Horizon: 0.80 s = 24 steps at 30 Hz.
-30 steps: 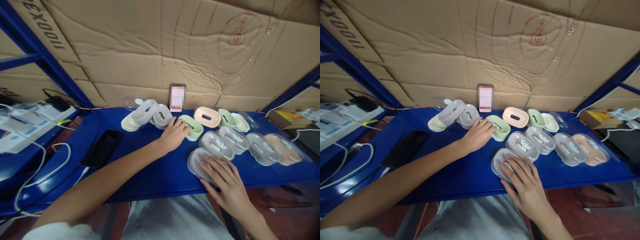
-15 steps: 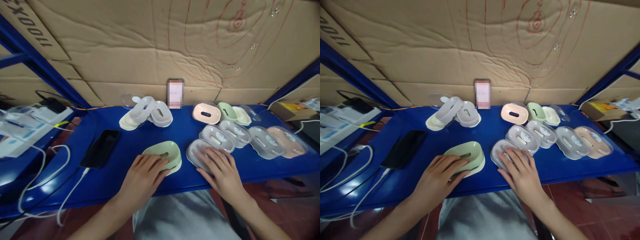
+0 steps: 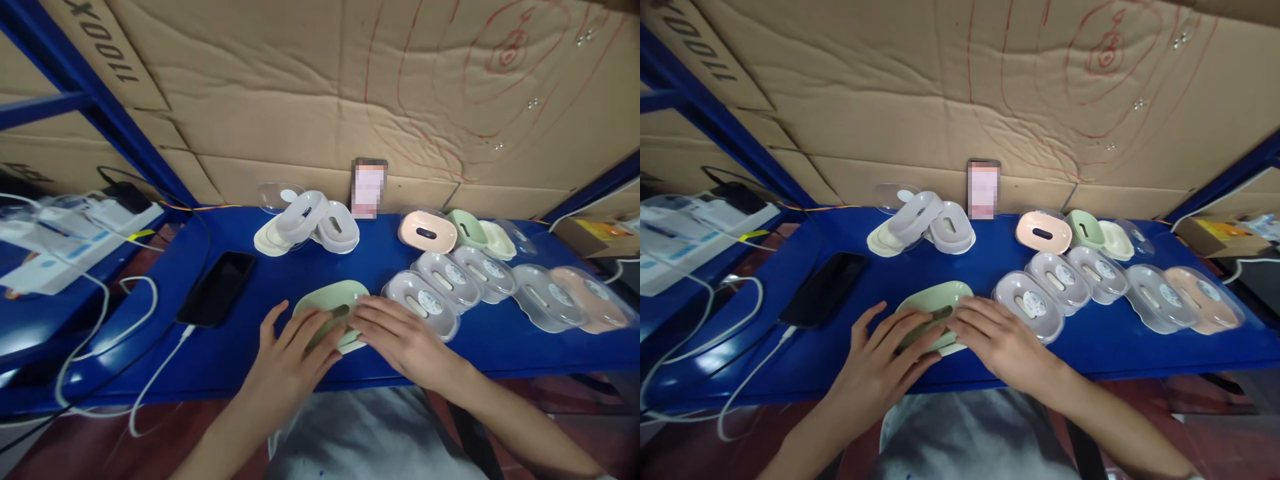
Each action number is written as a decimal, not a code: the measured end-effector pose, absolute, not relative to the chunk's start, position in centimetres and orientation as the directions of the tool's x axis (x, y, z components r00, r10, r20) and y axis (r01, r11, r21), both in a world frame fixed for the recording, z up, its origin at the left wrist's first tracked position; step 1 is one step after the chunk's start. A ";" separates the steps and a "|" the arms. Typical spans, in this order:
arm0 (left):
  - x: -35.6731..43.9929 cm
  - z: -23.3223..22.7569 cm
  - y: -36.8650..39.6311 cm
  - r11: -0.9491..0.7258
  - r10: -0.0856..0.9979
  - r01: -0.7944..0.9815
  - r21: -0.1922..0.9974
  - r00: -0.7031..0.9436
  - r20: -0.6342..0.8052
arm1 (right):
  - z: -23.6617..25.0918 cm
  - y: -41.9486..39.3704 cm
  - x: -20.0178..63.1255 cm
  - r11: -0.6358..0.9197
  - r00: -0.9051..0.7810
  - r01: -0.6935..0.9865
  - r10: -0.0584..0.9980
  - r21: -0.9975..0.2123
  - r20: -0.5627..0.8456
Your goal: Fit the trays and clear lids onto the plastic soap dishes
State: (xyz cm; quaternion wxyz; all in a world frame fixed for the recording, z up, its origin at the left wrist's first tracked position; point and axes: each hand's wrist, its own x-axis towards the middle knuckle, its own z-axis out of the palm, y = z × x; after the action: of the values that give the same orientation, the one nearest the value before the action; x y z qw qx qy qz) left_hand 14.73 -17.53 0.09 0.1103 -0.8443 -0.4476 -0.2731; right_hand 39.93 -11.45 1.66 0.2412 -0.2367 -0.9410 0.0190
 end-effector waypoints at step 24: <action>12.8 -0.9 -17.0 -0.653 0.712 0.732 0.195 0.504 0.490 | 5.1 -10.6 39.3 0.925 -0.886 0.380 0.354 0.029 0.301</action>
State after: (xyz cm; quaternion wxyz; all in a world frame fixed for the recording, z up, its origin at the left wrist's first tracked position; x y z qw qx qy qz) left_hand 12.76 -16.99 -0.88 0.0187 -0.8670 -0.4163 -0.2733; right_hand 39.30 -10.60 5.15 0.1464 -0.1892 -0.9700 -0.0437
